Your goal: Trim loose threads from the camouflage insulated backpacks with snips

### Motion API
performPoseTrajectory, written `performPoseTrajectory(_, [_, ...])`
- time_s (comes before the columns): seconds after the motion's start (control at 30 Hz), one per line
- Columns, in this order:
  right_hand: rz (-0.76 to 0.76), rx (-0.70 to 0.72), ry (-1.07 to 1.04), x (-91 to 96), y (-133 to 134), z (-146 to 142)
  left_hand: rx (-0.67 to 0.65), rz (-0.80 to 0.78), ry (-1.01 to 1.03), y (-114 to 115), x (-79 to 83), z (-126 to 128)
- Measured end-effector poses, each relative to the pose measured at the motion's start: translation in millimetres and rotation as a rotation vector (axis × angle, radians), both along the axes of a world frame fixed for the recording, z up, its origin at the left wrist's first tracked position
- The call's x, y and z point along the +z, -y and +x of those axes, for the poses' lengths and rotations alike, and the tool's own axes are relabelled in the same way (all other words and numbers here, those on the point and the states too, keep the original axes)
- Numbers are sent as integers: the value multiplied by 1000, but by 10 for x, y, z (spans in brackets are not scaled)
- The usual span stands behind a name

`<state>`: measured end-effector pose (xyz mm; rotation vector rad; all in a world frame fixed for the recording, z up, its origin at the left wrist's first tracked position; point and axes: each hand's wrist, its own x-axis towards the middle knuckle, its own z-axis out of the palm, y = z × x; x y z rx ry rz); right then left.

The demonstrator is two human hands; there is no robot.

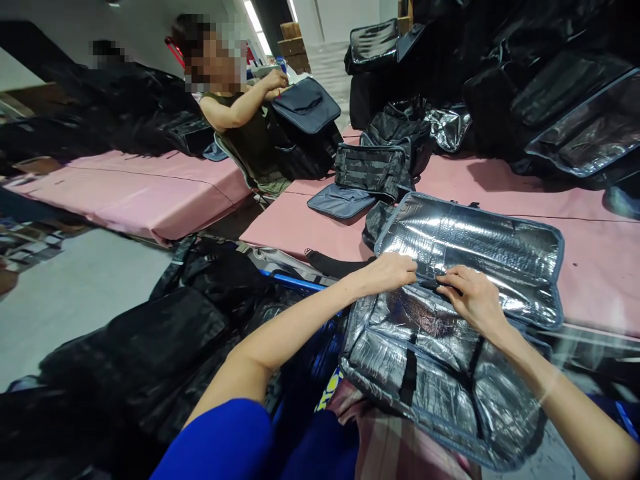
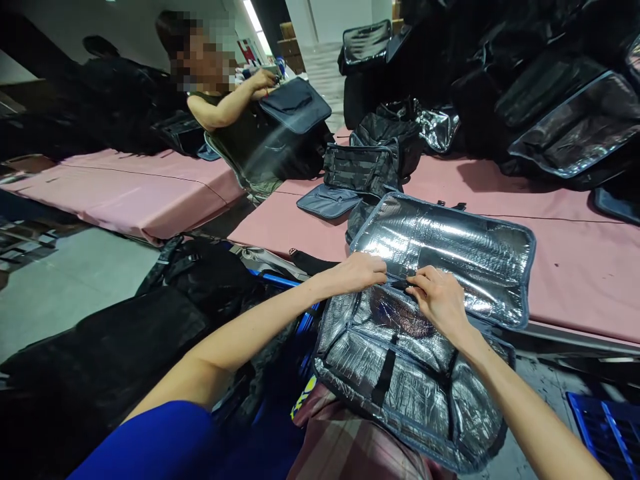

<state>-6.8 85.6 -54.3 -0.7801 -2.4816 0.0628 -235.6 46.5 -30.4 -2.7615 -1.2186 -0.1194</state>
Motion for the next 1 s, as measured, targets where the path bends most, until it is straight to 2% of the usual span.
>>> performPoseTrajectory(0.1, [17, -12, 14, 19, 27, -36, -19, 46, -15, 34, -3, 25])
performPoseTrajectory(0.37, [-14, -4, 37, 0, 28, -83, 76, 94, 75, 109, -133, 40])
performPoseTrajectory(0.5, [-35, 3, 55, 5, 32, -96, 62, 86, 89, 92, -104, 10])
performPoseTrajectory(0.57, [-57, -11, 50, 8, 38, -79, 65, 72, 160, 145, -84, -7])
performPoseTrajectory(0.6, [-63, -20, 34, 8, 43, -61, 107, 77, 235, 199, -93, -2])
performPoseTrajectory(0.67, [-28, -37, -13, 7, 61, -17, 298, 103, 451, 347, -175, 58])
performPoseTrajectory(0.77, [166, -13, -18, 13, 107, 41, 663, 52, 806, 557, -442, 281])
performPoseTrajectory(0.83, [273, 68, 38, 32, 140, 48, 826, -44, 979, 597, -634, 471])
performPoseTrajectory(0.9, [299, 149, 107, 62, 164, 25, 937, -89, 1085, 546, -761, 628])
performPoseTrajectory(1.0, [367, 148, 205, 108, 176, -43, 983, -69, 1160, 416, -798, 735])
